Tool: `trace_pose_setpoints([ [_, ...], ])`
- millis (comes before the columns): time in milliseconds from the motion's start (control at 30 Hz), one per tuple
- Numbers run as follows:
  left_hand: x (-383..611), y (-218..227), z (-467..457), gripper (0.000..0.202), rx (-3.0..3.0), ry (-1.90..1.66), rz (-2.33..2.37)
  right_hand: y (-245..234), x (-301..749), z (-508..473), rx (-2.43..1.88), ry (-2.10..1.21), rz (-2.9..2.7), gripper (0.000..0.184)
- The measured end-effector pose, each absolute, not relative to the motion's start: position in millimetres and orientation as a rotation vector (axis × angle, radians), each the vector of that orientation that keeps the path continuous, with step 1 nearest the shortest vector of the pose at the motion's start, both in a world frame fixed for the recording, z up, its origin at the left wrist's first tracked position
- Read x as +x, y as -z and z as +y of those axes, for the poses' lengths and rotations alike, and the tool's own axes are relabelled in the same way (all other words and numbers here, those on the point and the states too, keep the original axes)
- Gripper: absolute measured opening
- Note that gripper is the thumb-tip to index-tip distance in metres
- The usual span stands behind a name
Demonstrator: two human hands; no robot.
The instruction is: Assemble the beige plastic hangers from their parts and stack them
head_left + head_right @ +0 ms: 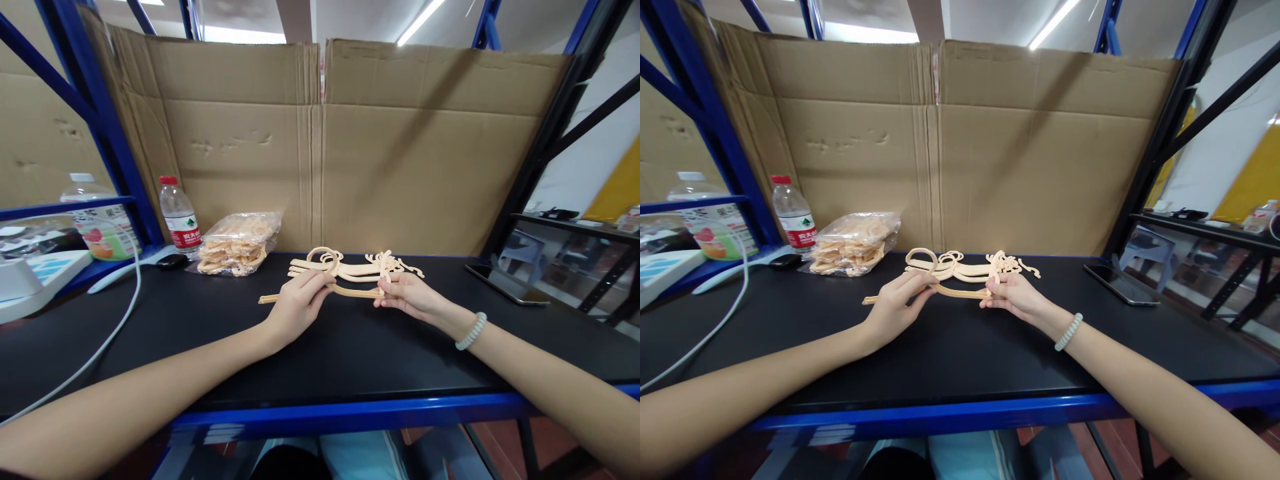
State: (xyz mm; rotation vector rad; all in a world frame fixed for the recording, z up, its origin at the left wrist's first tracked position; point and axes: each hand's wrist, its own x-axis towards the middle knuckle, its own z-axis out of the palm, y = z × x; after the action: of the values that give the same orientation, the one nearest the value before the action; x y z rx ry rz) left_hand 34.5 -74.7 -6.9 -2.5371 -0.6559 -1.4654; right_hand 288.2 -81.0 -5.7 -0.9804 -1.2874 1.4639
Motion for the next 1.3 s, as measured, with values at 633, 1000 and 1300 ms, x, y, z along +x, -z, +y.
trace_pose_setpoints([
  [633,35.7,3.8,-75.0,0.013,-2.536,1.533,-0.920,6.4,282.2,-81.6,-0.773,-1.199,-1.269,0.030],
  [1000,32.4,-0.1,-68.4,0.012,-2.557,1.491,-1.198,-1.4,292.9,-76.5,-0.768,-1.160,-1.188,0.024],
  [1300,25.4,10.0,-51.3,0.011,-2.750,1.176,-1.165,-28.3,354.6,-61.3,-1.025,-1.126,-1.436,0.030],
])
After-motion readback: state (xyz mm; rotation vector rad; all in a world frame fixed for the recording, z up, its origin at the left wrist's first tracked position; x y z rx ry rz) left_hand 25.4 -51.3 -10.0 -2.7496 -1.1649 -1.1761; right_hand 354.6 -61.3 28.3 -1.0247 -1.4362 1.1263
